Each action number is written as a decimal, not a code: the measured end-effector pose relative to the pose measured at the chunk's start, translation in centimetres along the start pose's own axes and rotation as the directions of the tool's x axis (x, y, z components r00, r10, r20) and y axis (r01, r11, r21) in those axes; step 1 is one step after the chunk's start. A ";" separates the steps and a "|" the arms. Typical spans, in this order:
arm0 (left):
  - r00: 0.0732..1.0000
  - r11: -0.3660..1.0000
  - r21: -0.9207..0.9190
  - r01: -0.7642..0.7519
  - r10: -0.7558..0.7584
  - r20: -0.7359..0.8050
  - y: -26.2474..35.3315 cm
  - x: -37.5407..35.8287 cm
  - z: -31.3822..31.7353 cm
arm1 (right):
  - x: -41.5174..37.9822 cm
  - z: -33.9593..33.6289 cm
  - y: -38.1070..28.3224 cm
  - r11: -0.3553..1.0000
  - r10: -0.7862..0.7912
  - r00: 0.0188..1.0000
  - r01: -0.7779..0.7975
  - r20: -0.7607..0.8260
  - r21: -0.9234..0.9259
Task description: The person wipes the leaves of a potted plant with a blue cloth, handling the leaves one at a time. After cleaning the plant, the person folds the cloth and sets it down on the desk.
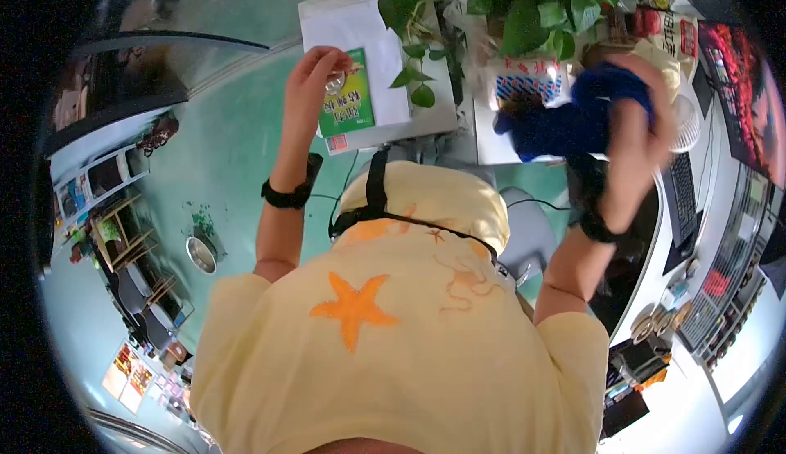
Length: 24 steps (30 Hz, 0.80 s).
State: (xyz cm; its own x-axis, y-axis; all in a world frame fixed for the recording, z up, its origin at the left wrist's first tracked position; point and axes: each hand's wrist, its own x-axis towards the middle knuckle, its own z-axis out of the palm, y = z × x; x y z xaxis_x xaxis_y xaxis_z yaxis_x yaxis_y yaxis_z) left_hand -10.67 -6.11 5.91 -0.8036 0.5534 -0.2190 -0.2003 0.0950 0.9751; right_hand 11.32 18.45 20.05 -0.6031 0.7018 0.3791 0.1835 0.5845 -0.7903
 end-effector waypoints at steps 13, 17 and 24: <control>0.963 0.857 0.515 0.013 -0.150 0.225 -4.7 0.4 2.9 | -7.4 6.7 7.9 0.975 0.221 0.902 -0.188 0.371 -0.122; 0.755 0.431 0.902 0.035 -0.603 0.259 -7.2 1.6 4.4 | -8.6 10.0 11.2 0.966 0.242 0.827 -0.155 0.508 -0.208; 0.903 0.920 0.267 0.288 -0.353 0.244 -16.1 1.9 8.0 | -10.1 14.8 13.5 0.977 0.160 0.785 -0.040 0.599 -0.209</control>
State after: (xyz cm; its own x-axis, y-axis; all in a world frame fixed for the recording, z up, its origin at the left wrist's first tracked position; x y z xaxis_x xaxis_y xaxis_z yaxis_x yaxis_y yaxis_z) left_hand -4.49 0.03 -9.90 -0.5183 0.6680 -0.5340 -0.2659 0.4676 0.8430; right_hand 8.39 13.20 -1.57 -0.9088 0.4005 -0.1170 0.3653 0.6281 -0.6871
